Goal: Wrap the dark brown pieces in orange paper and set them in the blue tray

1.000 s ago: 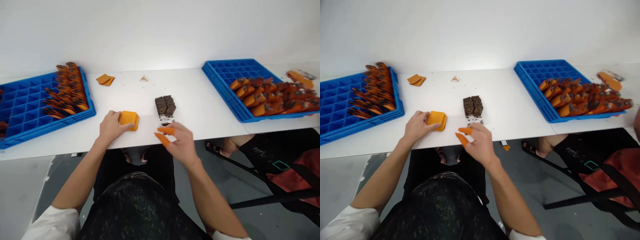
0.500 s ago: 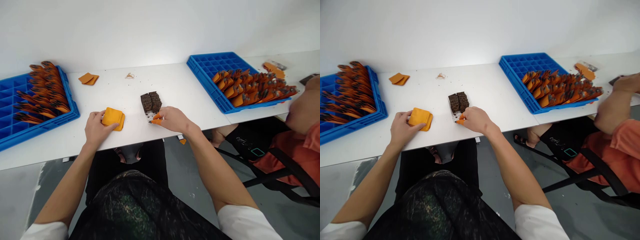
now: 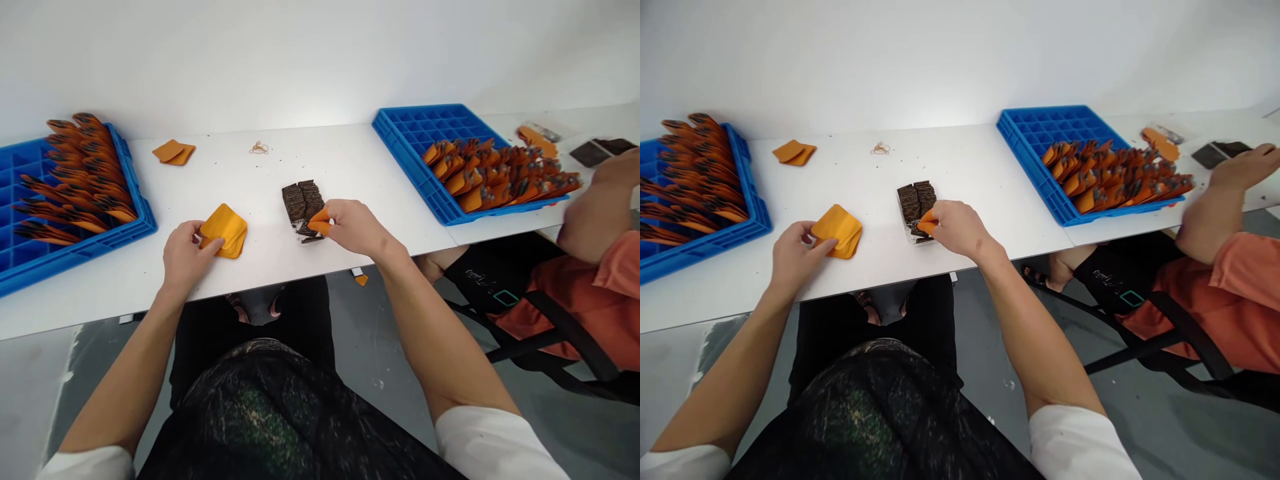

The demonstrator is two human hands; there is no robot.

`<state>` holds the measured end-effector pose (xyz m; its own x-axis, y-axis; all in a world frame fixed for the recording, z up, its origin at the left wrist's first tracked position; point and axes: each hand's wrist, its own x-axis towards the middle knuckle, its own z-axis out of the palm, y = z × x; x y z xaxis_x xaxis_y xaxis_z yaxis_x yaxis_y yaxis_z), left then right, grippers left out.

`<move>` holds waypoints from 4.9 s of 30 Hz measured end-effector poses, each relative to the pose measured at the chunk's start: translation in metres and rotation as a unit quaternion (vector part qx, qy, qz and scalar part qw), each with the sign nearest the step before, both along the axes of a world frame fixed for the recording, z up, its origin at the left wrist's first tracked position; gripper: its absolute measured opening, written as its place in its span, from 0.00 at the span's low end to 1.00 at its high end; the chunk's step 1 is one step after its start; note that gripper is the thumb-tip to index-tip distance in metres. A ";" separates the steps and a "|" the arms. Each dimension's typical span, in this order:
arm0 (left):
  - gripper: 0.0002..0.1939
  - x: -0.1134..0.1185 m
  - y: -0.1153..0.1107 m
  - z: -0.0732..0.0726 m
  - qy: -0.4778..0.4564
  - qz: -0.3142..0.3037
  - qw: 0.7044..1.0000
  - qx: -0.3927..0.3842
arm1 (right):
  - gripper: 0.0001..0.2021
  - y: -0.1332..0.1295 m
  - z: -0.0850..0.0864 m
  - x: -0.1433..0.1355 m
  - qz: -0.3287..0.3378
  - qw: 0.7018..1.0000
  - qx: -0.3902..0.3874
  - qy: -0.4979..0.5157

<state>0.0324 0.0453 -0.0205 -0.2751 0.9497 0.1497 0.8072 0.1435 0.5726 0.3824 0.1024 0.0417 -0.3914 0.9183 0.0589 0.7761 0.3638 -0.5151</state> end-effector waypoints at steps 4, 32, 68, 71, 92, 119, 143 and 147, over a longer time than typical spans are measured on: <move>0.16 -0.009 -0.002 0.006 -0.082 -0.019 0.996 -0.042 | 0.11 0.001 -0.002 -0.001 -0.021 0.999 0.025 0.015; 0.14 0.008 -0.038 0.042 -0.146 -0.093 0.983 0.066 | 0.20 -0.072 -0.020 -0.076 -0.202 0.715 -0.228 0.629; 0.31 0.002 0.005 0.032 0.081 -0.033 0.994 -0.059 | 0.24 -0.101 -0.052 -0.069 -0.247 0.641 -0.232 0.689; 0.35 0.007 0.008 0.015 0.129 -0.035 0.987 -0.093 | 0.24 -0.110 -0.061 -0.066 -0.246 0.639 -0.247 0.686; 0.17 0.000 -0.003 0.014 0.148 -0.010 0.988 -0.040 | 0.22 -0.121 -0.065 -0.081 -0.228 0.658 -0.261 0.668; 0.34 -0.017 0.003 0.011 0.076 -0.022 0.993 -0.084 | 0.18 -0.121 -0.071 -0.109 -0.173 0.588 -0.345 0.711; 0.17 -0.005 0.002 0.027 0.047 -0.005 0.995 -0.089 | 0.18 -0.128 -0.075 -0.087 -0.178 0.574 -0.341 0.723; 0.20 -0.014 -0.013 0.033 -0.268 -0.036 0.960 -0.079 | 0.16 -0.127 -0.070 -0.090 -0.163 0.560 -0.357 0.730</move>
